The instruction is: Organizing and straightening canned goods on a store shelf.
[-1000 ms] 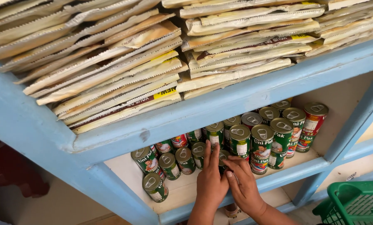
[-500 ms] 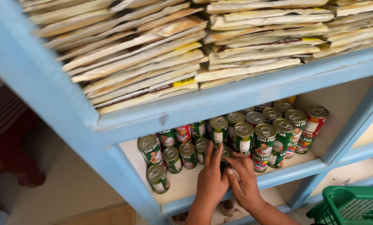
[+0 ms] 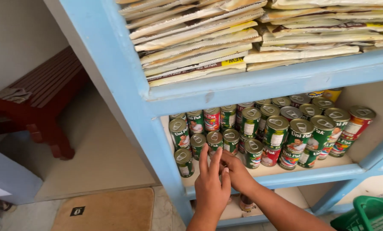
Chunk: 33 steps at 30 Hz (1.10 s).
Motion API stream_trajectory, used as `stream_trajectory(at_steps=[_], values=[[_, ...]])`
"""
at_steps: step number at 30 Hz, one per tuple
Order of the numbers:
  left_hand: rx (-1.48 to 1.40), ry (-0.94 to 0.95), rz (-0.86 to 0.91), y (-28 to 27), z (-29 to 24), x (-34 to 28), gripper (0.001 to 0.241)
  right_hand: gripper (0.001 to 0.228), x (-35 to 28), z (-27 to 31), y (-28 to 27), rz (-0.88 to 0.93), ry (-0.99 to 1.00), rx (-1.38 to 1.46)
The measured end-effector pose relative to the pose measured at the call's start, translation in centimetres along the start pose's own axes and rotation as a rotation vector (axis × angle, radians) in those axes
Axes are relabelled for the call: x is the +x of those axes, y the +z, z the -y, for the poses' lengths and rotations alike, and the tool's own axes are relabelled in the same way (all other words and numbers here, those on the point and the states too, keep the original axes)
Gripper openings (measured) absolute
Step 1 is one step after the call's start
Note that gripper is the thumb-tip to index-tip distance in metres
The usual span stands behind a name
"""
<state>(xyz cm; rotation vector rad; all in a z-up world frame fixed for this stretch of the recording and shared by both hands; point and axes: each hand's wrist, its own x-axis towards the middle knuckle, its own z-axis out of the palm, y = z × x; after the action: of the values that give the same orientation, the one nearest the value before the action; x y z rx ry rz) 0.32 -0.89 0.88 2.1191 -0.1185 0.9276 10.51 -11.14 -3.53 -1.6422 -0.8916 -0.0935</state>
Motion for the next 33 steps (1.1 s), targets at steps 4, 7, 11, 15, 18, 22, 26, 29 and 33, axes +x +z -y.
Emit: stream_trajectory(at_steps=[4, 7, 11, 15, 18, 22, 26, 29, 33], values=[[0.089, 0.165, -0.087, -1.6, -0.4, -0.9, 0.055, 0.026, 2.4, -0.6, 1.8, 0.008, -0.033, 0.087], [0.05, 0.123, -0.061, -2.8, -0.7, -1.3, 0.05, 0.042, 4.7, 1.6, 3.1, -0.062, 0.108, -0.034], [0.026, 0.145, -0.07, -3.0, -0.1, -1.7, 0.041, 0.06, 8.4, 1.7, 5.0, -0.158, 0.008, -0.134], [0.019, 0.232, -0.029, -3.0, 0.1, -1.8, 0.038, 0.067, 10.5, 4.8, 6.3, -0.137, 0.057, -0.1], [0.032, 0.219, -0.018, -3.5, -0.1, -1.3, 0.037, 0.067, 11.1, 4.1, 6.8, -0.174, 0.082, -0.263], [0.021, 0.207, -0.058, -4.1, -0.1, -0.6, 0.034, 0.072, 11.0, 3.7, 7.0, -0.197, 0.003, -0.296], [-0.004, 0.15, -0.072, -4.0, -0.2, -0.5, 0.031, 0.061, 10.9, 3.7, 6.8, -0.147, 0.107, -0.238], [0.005, 0.146, -0.061, -3.8, -0.2, -0.7, 0.03, 0.056, 10.7, 2.5, 6.9, -0.16, 0.081, -0.129], [0.008, 0.087, -0.101, -3.4, 1.0, -0.5, 0.034, 0.052, 10.1, 1.9, 6.5, -0.157, 0.135, 0.112]])
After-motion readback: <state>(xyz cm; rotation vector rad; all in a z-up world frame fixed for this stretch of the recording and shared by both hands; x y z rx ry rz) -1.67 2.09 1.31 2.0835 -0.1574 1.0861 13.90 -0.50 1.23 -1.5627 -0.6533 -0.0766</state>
